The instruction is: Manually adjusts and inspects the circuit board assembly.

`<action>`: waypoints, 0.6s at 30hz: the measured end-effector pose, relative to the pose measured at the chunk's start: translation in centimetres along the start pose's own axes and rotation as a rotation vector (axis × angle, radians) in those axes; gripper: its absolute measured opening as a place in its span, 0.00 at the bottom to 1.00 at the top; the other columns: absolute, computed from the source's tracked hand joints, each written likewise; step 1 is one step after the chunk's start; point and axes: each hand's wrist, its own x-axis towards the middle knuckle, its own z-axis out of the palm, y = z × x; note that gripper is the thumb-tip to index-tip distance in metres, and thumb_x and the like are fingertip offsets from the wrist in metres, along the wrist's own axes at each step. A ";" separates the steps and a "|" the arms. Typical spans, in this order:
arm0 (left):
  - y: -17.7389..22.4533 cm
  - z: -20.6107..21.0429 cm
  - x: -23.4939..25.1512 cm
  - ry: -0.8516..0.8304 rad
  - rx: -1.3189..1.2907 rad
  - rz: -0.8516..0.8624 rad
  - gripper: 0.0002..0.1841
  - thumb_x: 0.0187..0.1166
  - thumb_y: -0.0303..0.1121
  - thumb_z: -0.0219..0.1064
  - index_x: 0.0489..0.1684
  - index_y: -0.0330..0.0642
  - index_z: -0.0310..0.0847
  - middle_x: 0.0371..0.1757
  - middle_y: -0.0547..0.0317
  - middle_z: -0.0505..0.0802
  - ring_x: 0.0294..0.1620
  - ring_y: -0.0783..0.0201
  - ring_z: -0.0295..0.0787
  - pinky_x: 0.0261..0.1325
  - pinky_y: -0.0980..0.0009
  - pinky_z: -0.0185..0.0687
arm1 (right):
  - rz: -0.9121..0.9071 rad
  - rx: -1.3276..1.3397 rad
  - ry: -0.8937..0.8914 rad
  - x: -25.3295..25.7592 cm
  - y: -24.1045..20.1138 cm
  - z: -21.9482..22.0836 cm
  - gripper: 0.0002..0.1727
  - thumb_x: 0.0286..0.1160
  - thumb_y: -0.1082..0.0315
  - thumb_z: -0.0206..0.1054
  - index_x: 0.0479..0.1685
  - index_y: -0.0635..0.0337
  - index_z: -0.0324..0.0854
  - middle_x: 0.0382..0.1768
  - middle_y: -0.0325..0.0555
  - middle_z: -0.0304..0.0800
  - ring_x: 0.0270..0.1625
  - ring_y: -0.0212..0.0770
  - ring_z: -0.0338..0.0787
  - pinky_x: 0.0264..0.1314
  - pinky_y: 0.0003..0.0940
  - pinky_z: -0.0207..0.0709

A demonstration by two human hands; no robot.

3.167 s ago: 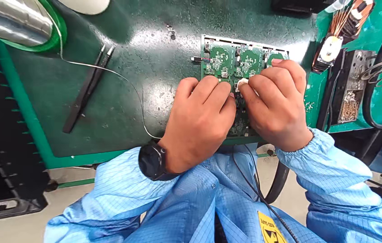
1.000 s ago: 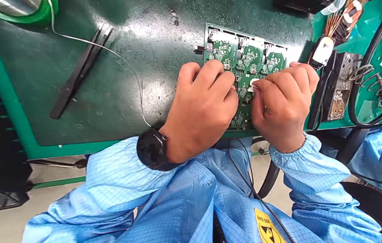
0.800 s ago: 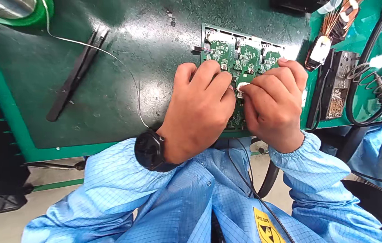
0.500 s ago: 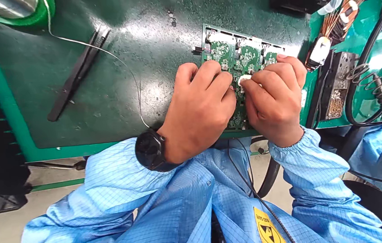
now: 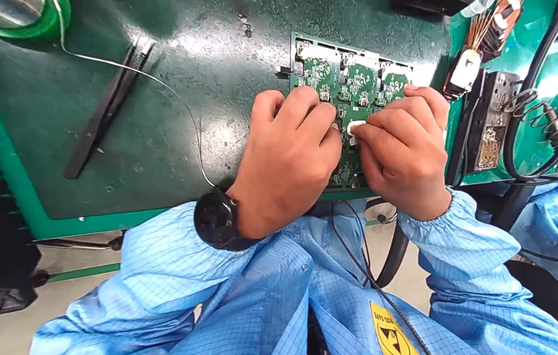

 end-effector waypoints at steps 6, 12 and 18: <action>0.0 -0.1 0.0 -0.004 -0.004 0.003 0.12 0.84 0.26 0.60 0.49 0.38 0.93 0.57 0.45 0.93 0.69 0.42 0.83 0.67 0.43 0.69 | -0.126 -0.053 0.027 -0.5 0.5 0.6 0.08 0.77 0.78 0.67 0.46 0.68 0.92 0.41 0.54 0.91 0.54 0.55 0.88 0.80 0.59 0.66; -0.1 0.2 -0.1 0.012 0.005 -0.003 0.12 0.85 0.27 0.60 0.47 0.39 0.93 0.55 0.46 0.93 0.67 0.43 0.83 0.65 0.44 0.68 | -0.203 -0.101 0.006 -0.7 0.4 0.4 0.10 0.79 0.77 0.65 0.51 0.68 0.90 0.45 0.56 0.90 0.56 0.56 0.87 0.81 0.57 0.66; -0.2 0.3 -0.1 0.019 0.012 -0.003 0.12 0.86 0.27 0.59 0.46 0.41 0.93 0.55 0.48 0.93 0.67 0.44 0.83 0.65 0.45 0.68 | -0.162 -0.048 0.035 -0.7 0.3 0.7 0.08 0.76 0.77 0.67 0.47 0.69 0.91 0.42 0.55 0.91 0.55 0.57 0.87 0.79 0.57 0.68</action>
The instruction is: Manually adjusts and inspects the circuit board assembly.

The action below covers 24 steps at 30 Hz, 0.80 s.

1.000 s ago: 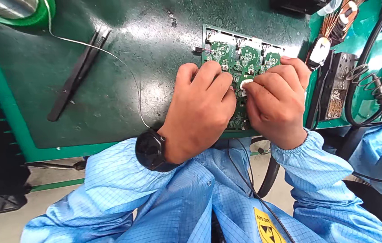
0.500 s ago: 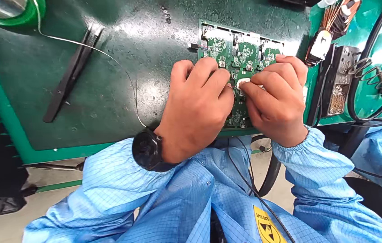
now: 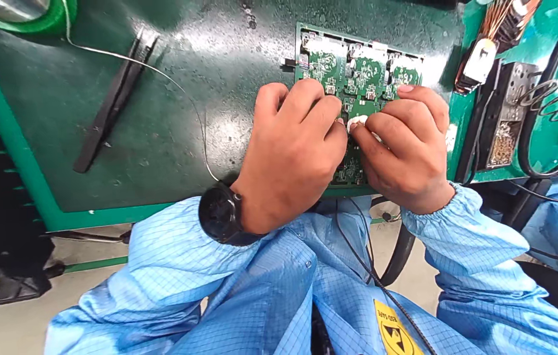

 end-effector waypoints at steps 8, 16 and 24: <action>0.1 -0.1 0.0 0.001 -0.023 -0.015 0.12 0.84 0.27 0.60 0.45 0.40 0.94 0.55 0.47 0.93 0.66 0.44 0.84 0.64 0.45 0.69 | 0.420 0.163 0.009 0.8 -1.7 -1.7 0.09 0.77 0.73 0.68 0.43 0.63 0.94 0.41 0.51 0.93 0.51 0.49 0.87 0.56 0.48 0.73; 0.0 -0.2 0.0 -0.008 -0.027 -0.009 0.12 0.85 0.27 0.60 0.45 0.40 0.93 0.55 0.47 0.93 0.67 0.43 0.84 0.64 0.45 0.69 | 0.362 0.089 0.024 1.3 -2.7 0.4 0.08 0.77 0.74 0.67 0.40 0.64 0.94 0.38 0.52 0.91 0.50 0.52 0.87 0.57 0.49 0.72; 0.1 -0.5 0.0 -0.021 -0.061 -0.012 0.12 0.84 0.27 0.61 0.51 0.41 0.94 0.59 0.47 0.93 0.67 0.43 0.84 0.66 0.43 0.70 | 0.547 0.213 0.074 -1.9 -0.6 -5.2 0.08 0.78 0.72 0.68 0.45 0.65 0.93 0.44 0.52 0.93 0.54 0.46 0.89 0.59 0.43 0.80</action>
